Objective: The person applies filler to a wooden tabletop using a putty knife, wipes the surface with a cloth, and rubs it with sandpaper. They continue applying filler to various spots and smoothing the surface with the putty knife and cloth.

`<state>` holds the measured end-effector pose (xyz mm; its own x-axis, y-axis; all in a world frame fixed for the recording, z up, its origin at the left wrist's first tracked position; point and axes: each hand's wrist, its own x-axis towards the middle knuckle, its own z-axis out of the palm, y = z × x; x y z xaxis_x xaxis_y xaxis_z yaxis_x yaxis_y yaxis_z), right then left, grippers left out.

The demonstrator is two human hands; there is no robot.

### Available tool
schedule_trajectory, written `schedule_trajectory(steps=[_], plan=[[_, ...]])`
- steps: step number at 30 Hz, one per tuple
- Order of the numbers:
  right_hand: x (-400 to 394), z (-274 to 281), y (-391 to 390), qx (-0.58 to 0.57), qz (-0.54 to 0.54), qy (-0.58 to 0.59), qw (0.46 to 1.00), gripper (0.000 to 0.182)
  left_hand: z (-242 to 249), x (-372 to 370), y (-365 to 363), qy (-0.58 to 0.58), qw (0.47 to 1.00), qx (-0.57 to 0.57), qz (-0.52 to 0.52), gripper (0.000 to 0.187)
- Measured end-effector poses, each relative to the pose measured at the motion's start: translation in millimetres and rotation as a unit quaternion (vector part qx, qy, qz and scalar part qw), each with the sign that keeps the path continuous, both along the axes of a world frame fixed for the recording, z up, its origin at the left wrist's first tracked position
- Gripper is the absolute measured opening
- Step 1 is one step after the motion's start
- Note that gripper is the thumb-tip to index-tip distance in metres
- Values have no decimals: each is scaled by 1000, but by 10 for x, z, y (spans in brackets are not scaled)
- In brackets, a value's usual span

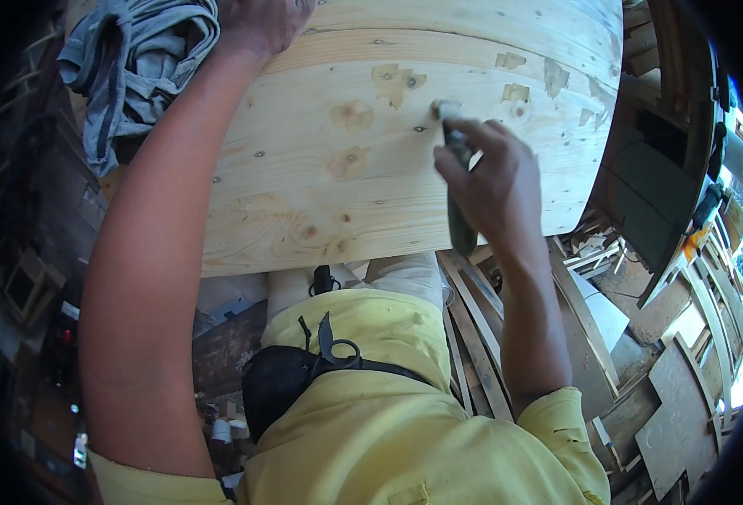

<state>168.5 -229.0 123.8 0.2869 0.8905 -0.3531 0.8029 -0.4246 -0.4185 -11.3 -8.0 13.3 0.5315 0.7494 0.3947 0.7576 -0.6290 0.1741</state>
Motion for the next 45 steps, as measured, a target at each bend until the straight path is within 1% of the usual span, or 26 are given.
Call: schedule_trajectory(steps=[2, 4, 7, 10, 12, 14, 15, 17, 20, 21, 22, 24, 26, 28, 30, 32, 34, 36, 38, 40, 42, 43, 44, 45], plan=[[-131, 90, -70, -32, 33, 13, 999, 23, 1, -4, -3, 1, 1000, 0, 0, 51], [-182, 144, -148, -75, 70, 18, 995, 24, -5, 1, 4, 8, 1000, 4, 3, 51], [-249, 170, -160, -45, 42, 26, 998, 26, -17, -8, 4, 1, 1000, 7, -1, 51], [-290, 11, -229, -29, 45, -1, 999, 29, 4, 1, 5, 9, 1000, 5, 3, 51], [-303, 24, -276, -28, 57, -4, 998, 30, 10, 4, 3, 6, 1000, 5, 0, 51], [-317, 114, -268, -89, 66, -4, 994, 30, 12, -4, 0, 4, 1000, 5, -2, 50], [-307, 122, -238, -89, 65, -4, 994, 30, 13, -4, 0, 3, 1000, 5, -4, 50], [-279, 106, -175, -25, 18, 20, 999, 27, 16, -21, -6, 1, 1000, 4, -5, 50], [-295, 45, -189, -37, 31, -3, 999, 24, 24, -11, -14, -10, 1000, -11, -2, 50], [-283, 95, -200, -65, 47, 10, 997, 22, 28, -11, -11, 3, 1000, -7, 1, 50], [-274, 135, -210, -64, 47, 7, 997, 22, 27, -7, -11, 16, 1000, -5, 5, 50], [-288, 184, -208, -90, 64, 16, 994, 20, 16, 0, -6, 10, 1000, -3, -1, 50], [-298, 216, -79, -78, 58, 26, 995, 19, 9, -16, -1, 6, 1000, -1, -6, 50], [-342, 177, 82, -17, 61, 7, 998, 19, 25, -3, -2, 10, 1000, -9, 2, 50], [-401, 86, 187, 3, 60, 8, 998, 18, 41, -12, 1, 15, 1000, -11, 2, 50], [-435, 15, 197, -10, 62, 10, 998, 18, 52, -12, -6, 17, 1000, -16, -2, 51], [-440, 83, 78, -22, 61, 17, 998, 17, 59, -16, 0, 26, 1000, -8, -3, 51], [-407, 190, -68, -120, 99, 22, 988, 16, 84, -2, -8, 28, 999, -15, -1, 51], [-295, 254, -222, -140, 95, 17, 985, 18, 102, -10, -15, 32, 999, -22, 1, 51], [-96, 290, -395, -122, 14, 15, 992, 23, 100, -26, -13, 38, 999, -21, -5, 50], [119, 305, -531, -135, -79, 3, 988, 29, 132, -22, -17, 34, 999, -30, -5, 50], [240, 300, -596, -146, -101, -13, 984, 32, 147, -10, -25, 32, 999, -39, -4, 50], [345, 273, -678, -141, -104, -39, 984, 34, 153, 4, -36, 30, 999, -39, -7, 50], [434, 265, -735, -124, -114, -39, 985, 35, 160, 20, -43, 34, 999, -40, 2, 50]])
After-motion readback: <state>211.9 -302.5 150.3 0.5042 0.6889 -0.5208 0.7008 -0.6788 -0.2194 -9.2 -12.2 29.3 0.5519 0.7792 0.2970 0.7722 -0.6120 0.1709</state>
